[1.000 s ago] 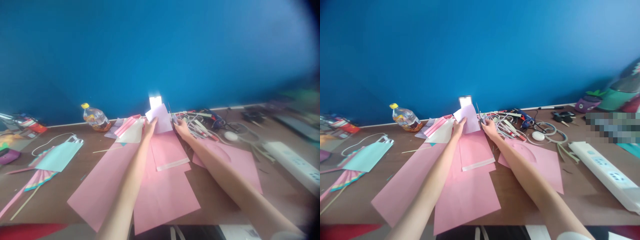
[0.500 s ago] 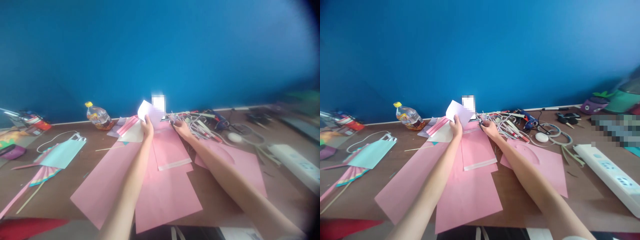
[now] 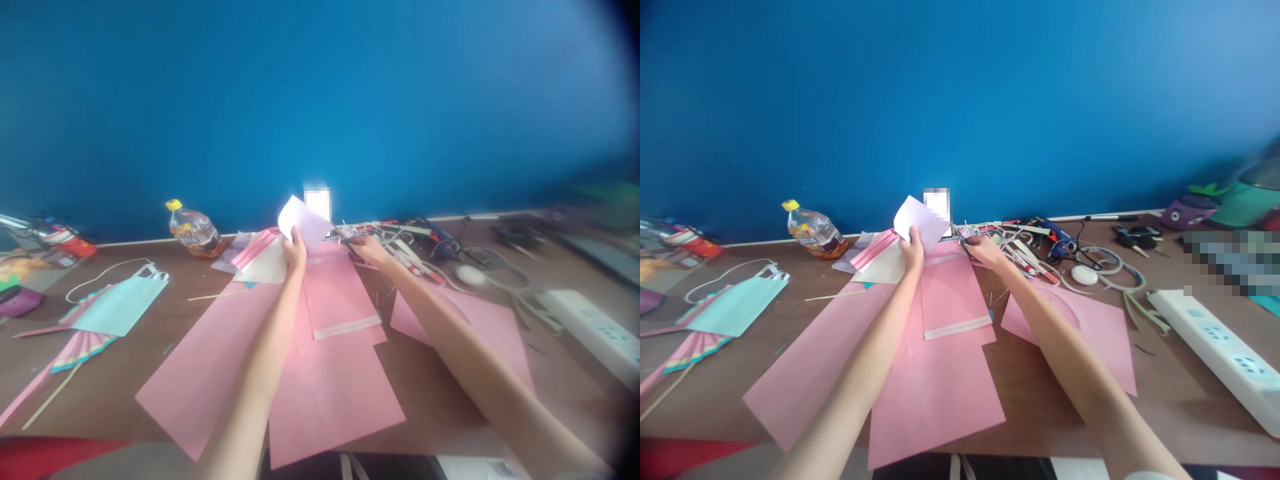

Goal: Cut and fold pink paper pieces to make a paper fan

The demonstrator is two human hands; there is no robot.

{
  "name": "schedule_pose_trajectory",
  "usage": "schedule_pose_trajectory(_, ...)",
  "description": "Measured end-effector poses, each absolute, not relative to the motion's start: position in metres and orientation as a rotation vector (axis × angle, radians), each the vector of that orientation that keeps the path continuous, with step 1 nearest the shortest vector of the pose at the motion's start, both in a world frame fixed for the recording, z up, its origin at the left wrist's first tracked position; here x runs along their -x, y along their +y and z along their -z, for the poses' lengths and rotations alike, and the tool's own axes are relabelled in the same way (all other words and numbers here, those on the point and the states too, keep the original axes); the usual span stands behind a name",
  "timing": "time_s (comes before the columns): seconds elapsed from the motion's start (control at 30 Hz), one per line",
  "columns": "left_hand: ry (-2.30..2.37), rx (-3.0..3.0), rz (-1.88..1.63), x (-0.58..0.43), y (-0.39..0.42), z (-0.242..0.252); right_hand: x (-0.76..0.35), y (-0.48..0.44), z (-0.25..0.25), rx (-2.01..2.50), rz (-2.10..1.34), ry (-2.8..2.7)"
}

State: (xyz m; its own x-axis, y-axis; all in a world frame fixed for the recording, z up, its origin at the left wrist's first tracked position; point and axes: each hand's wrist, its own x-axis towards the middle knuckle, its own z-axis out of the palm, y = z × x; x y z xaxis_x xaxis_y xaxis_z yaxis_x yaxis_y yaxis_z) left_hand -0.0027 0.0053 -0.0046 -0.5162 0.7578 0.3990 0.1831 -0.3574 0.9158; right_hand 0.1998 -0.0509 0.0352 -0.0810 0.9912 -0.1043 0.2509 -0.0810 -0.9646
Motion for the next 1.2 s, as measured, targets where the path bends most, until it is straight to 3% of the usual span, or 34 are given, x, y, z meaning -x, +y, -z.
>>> schedule_pose_trajectory(0.33,1.335,-1.409,-1.965,0.004,0.003,0.006,-0.21,-0.052,-0.048,1.399,-1.128,-1.728)
schedule_pose_trajectory(1.2,1.356,-1.359,-1.913,0.001,-0.005,-0.004,-0.21,-0.06,-0.054,1.293,-1.15,-1.702)
